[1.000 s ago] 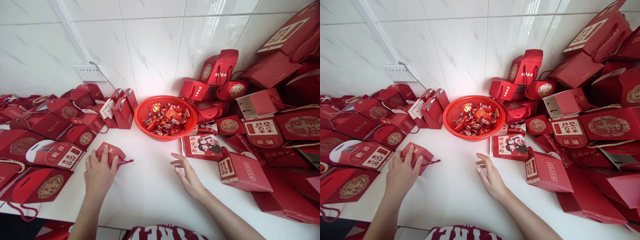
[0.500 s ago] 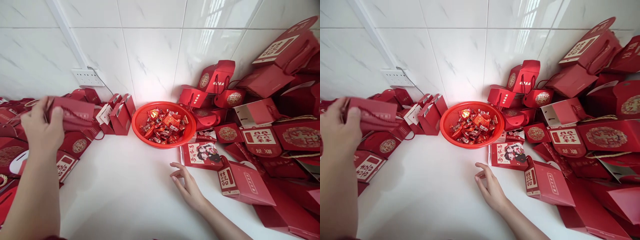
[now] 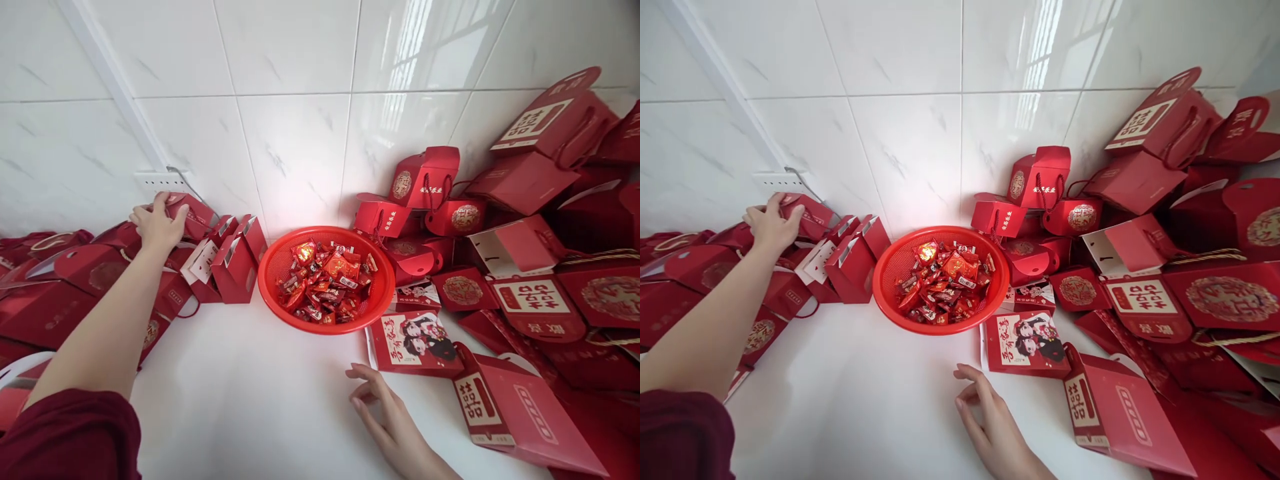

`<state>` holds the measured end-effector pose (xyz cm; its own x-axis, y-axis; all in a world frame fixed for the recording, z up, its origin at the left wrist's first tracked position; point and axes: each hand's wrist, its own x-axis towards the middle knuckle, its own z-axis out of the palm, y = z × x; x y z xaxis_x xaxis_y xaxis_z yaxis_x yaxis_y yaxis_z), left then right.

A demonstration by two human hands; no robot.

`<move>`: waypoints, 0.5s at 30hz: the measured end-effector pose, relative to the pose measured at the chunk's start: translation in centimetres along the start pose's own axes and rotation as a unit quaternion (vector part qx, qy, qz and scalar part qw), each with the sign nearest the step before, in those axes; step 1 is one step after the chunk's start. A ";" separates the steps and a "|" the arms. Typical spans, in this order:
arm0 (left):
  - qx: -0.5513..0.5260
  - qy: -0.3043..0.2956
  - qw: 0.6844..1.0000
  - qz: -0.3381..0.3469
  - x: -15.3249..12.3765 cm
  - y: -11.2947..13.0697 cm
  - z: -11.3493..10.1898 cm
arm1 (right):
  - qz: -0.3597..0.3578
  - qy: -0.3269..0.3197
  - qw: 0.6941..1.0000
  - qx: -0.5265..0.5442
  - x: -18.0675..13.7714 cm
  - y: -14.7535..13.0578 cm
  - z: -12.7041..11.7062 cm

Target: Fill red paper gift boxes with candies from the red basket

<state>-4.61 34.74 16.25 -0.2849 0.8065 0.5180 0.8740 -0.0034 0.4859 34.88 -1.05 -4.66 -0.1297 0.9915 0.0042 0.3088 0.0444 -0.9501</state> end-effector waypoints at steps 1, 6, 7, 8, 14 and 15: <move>0.000 0.010 1.000 0.016 0.0 -0.2 0.4 | 0.007 -0.005 1.000 0.005 0.0 0.0 0.0; 0.002 0.054 0.997 0.050 -0.6 -1.8 2.2 | 0.011 -0.017 1.000 0.011 0.1 -0.1 -0.3; -0.003 0.049 0.998 0.040 -0.8 -2.3 2.6 | 0.015 -0.014 1.000 0.011 0.1 -0.1 -0.3; -0.010 0.041 0.999 0.027 -0.9 -2.6 2.9 | 0.019 -0.009 1.000 0.010 0.1 0.0 -0.3; -0.010 -0.030 0.999 0.014 0.2 -2.9 4.7 | 0.013 0.037 0.999 0.015 0.3 0.8 0.6; -0.003 -0.045 0.999 0.026 0.7 -2.7 5.0 | 0.013 0.046 0.999 0.016 0.4 0.9 0.7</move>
<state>-5.18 38.27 11.83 -0.2018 0.8554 0.4771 0.8844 -0.0501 0.4640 34.44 -0.75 -5.73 -0.0340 0.9994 0.0065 0.2799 0.0157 -0.9599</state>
